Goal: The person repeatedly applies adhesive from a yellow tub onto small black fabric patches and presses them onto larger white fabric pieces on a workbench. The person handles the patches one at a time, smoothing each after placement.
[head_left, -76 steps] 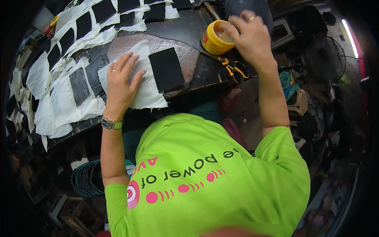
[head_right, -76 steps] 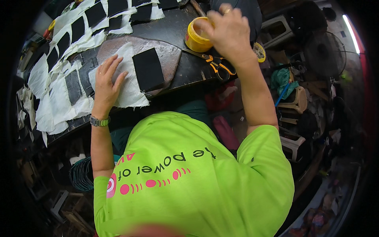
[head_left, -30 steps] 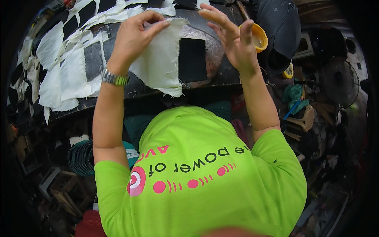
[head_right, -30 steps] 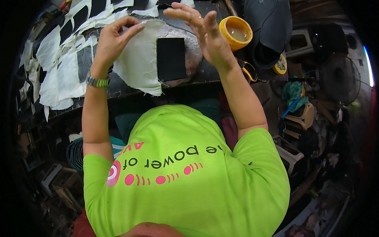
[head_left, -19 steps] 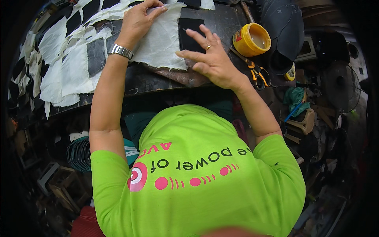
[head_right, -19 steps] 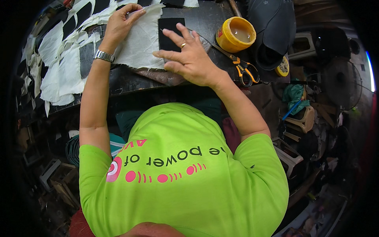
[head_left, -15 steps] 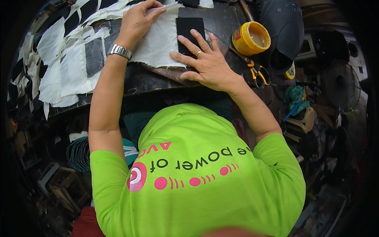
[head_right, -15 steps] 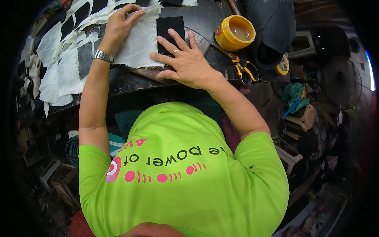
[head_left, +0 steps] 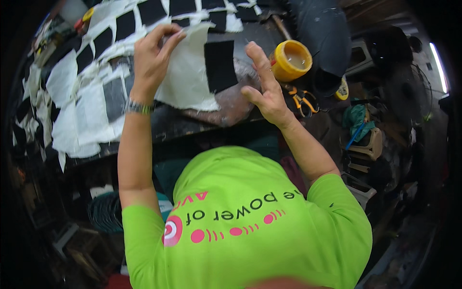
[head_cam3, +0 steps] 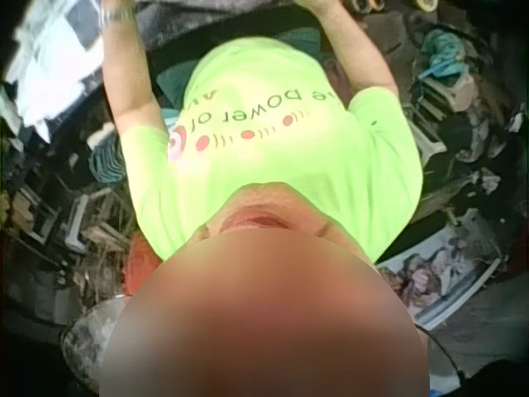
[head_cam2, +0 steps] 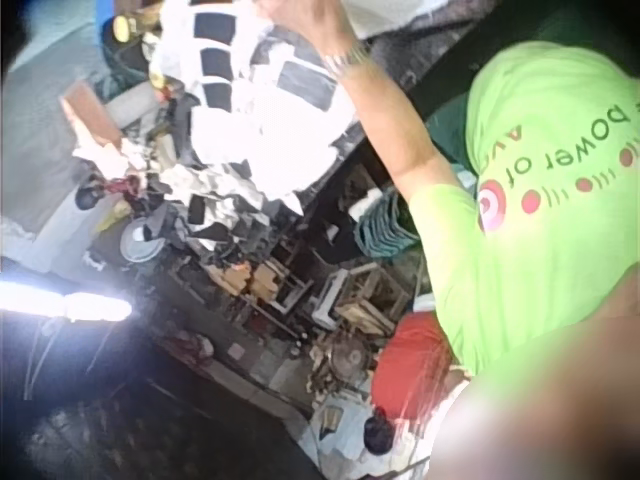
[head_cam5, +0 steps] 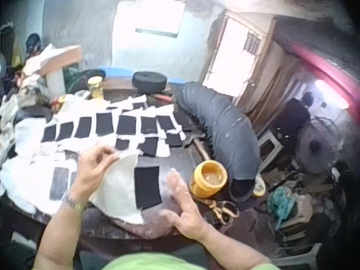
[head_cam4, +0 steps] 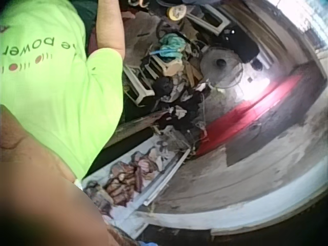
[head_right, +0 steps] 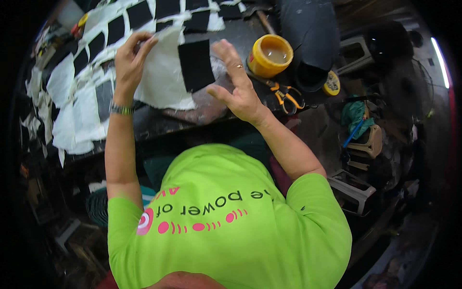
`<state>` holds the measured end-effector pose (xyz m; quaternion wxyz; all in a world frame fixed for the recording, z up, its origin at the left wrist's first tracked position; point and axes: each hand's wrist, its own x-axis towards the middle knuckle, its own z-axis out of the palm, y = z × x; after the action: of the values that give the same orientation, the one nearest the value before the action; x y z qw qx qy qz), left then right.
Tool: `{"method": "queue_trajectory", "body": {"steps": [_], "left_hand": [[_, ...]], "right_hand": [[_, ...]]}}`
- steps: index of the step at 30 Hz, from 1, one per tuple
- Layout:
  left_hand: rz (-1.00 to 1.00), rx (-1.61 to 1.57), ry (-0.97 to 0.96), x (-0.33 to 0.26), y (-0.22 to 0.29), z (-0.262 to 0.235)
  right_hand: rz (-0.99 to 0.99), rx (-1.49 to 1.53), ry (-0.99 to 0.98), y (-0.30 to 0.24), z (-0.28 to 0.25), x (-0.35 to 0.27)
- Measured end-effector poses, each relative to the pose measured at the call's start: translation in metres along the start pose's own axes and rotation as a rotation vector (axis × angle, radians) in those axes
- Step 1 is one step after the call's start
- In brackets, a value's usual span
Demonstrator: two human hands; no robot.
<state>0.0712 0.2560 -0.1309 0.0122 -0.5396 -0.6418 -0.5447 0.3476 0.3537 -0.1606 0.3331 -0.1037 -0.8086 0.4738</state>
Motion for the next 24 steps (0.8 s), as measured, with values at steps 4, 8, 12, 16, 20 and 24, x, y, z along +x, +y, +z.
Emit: {"method": "queue_trajectory", "body": {"steps": [4,8,12,16,20,24], "left_hand": [[0.012,-0.241,0.038,-0.003,0.025,-0.013],[-0.004,-0.329,0.098,-0.001,0.036,-0.023],[-0.014,-0.268,0.132,0.016,0.032,-0.029],[0.112,0.075,0.281,0.036,0.027,-0.036],[0.157,0.204,0.246,0.022,0.027,-0.045],[0.039,0.091,0.046,-0.031,0.034,-0.032]], "right_hand": [[0.273,0.408,0.064,0.001,0.007,0.025],[0.493,0.703,-0.064,-0.011,0.013,0.048],[0.408,0.711,-0.054,-0.021,0.011,0.079],[0.292,0.598,0.082,-0.002,-0.014,0.134],[0.458,0.190,0.239,0.058,-0.079,0.194],[0.416,-0.559,0.301,0.115,-0.111,0.214]]}}
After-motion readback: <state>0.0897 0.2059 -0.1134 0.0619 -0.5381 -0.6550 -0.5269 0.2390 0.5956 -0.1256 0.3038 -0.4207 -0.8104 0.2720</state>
